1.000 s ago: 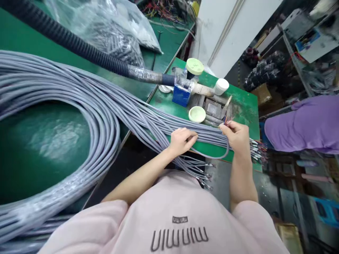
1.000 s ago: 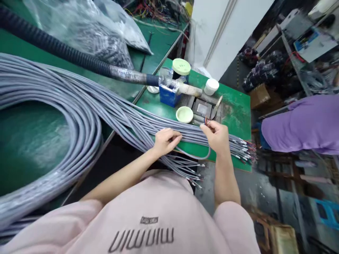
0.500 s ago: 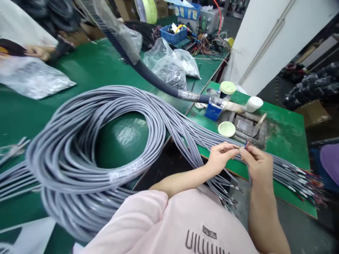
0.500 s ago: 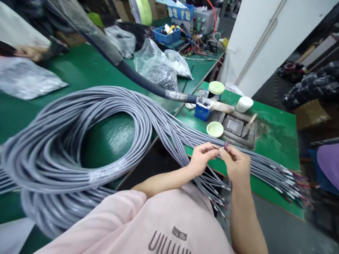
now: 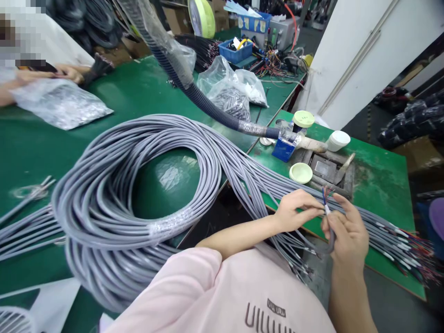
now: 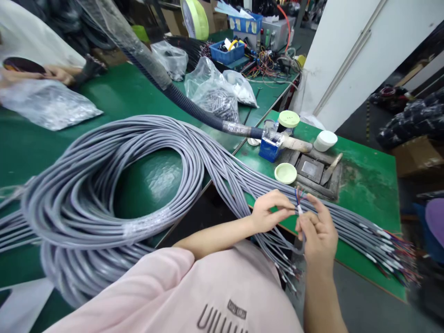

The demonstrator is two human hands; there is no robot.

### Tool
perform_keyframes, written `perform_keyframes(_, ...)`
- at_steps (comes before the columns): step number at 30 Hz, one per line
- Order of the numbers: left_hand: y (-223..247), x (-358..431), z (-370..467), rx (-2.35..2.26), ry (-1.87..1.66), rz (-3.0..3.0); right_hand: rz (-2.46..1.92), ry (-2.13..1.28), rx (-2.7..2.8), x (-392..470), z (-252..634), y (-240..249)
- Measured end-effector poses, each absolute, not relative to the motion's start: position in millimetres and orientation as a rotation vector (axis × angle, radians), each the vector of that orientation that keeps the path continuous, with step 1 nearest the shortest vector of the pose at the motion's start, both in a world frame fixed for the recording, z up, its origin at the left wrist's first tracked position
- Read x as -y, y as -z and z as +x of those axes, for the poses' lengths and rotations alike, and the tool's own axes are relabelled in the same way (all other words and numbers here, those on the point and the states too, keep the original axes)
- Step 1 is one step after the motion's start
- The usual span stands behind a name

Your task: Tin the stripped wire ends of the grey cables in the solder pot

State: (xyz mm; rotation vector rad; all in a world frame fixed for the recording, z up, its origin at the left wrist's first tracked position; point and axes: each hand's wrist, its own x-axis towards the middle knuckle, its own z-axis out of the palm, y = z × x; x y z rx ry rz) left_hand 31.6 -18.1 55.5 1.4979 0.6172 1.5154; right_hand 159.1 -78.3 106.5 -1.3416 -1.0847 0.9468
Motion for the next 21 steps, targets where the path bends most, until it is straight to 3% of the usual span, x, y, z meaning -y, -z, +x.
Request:
perform_keyframes(7, -49, 29, 36, -0.357, -0.888, 0.948, -1.426, -1.035, 1.117, 82, 159, -97)
perform_keyframes(14, -48, 36, 30, -0.371, -0.733, 0.931, -1.445, -0.902, 1.587, 68, 191, -110)
perform_keyframes(21, -54, 45, 25, -0.354, -0.534, 0.985, -1.295, -1.113, 1.393, 62, 174, -106)
